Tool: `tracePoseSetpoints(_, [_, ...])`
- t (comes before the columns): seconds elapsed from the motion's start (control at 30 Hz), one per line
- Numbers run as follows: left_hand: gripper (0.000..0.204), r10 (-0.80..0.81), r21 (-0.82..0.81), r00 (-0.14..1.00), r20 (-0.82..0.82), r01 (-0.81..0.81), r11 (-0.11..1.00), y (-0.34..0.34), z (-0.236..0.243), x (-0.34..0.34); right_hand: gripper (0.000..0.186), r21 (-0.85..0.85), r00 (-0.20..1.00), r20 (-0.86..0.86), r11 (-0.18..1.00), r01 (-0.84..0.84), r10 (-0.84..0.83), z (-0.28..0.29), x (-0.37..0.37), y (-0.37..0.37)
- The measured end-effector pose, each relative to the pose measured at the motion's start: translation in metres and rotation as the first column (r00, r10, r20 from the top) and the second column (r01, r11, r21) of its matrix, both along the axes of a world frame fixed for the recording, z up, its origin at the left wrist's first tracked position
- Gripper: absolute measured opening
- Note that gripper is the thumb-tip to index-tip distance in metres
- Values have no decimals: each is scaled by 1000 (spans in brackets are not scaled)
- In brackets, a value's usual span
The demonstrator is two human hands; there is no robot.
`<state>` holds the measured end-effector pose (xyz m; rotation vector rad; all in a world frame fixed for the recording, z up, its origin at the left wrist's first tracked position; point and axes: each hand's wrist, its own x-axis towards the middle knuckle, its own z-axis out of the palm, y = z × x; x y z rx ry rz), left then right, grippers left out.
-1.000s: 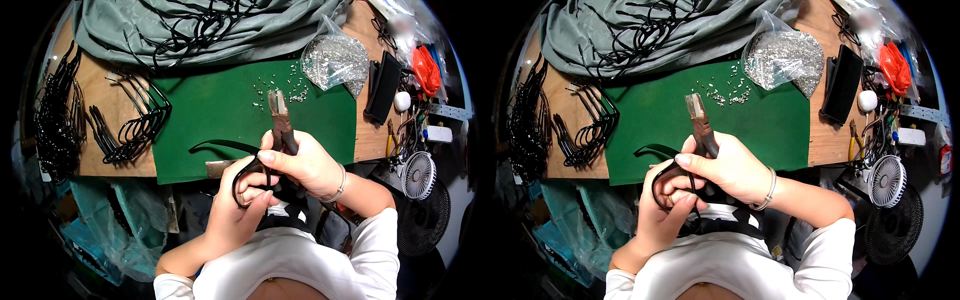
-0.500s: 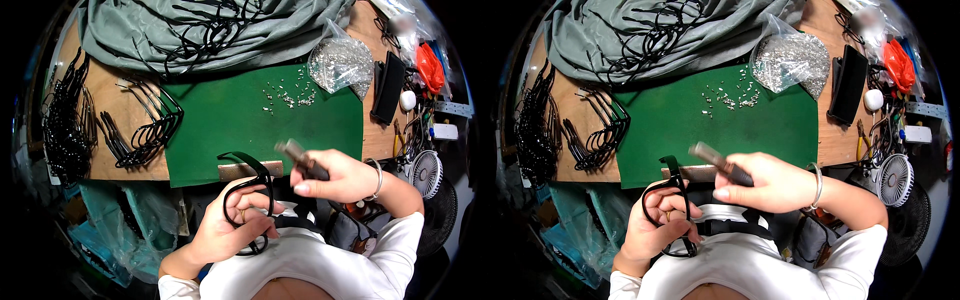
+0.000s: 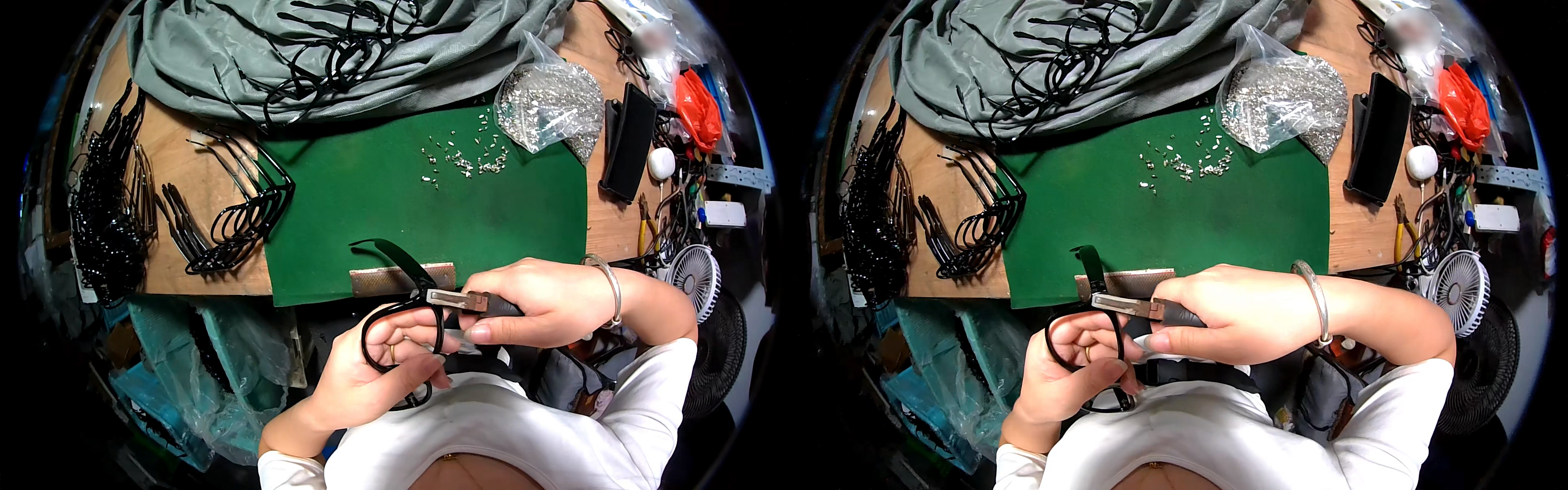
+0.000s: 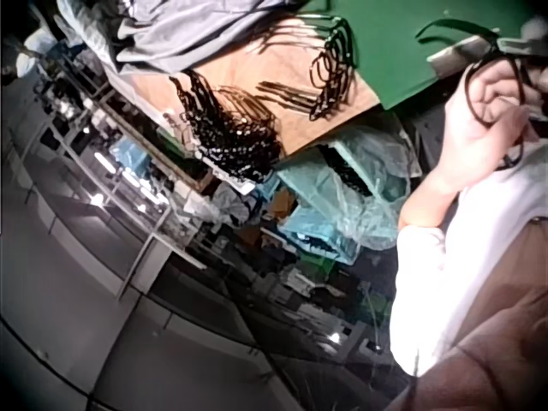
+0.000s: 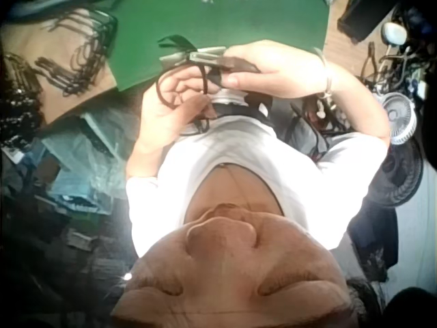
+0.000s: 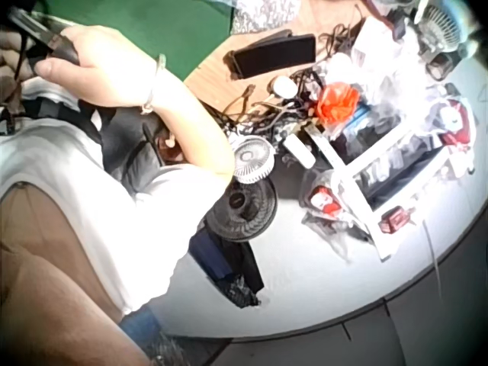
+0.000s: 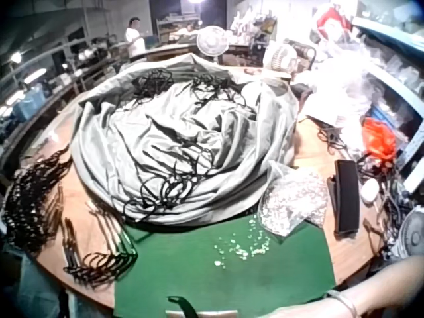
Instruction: The person uses pliers to repeatedly press and adjust the temple arms of multiple black eyeglass frames. They handle each frame one at a time, applying pressure near the hinge area, then place the frame aside and pick up another from a nearby pile.
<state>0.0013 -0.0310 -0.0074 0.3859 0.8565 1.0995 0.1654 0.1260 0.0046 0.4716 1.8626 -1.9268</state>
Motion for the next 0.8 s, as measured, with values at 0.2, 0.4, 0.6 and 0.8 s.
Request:
tracePoseSetpoints(0.2, [41, 1, -51, 999, -42, -3, 999, -2, 0, 4, 25, 283, 995, -74, 956, 84, -66, 0, 0, -9])
tracePoseSetpoints(0.4, [41, -27, -97, 1000, -14, 25, 995, 3, 4, 2, 25, 98, 994, 106, 995, 6, -17, 10, -10, 6])
tracePoseSetpoints(0.6, [40, 35, -154, 999, 2, -35, 988, 7, 12, 2, 26, -134, 999, 29, 991, -11, 15, -5, 2, 7])
tracePoseSetpoints(0.8, [39, 15, -152, 999, -35, -20, 988, 6, 11, 2, 33, -16, 996, 72, 998, -57, 58, 6, -4, 8])
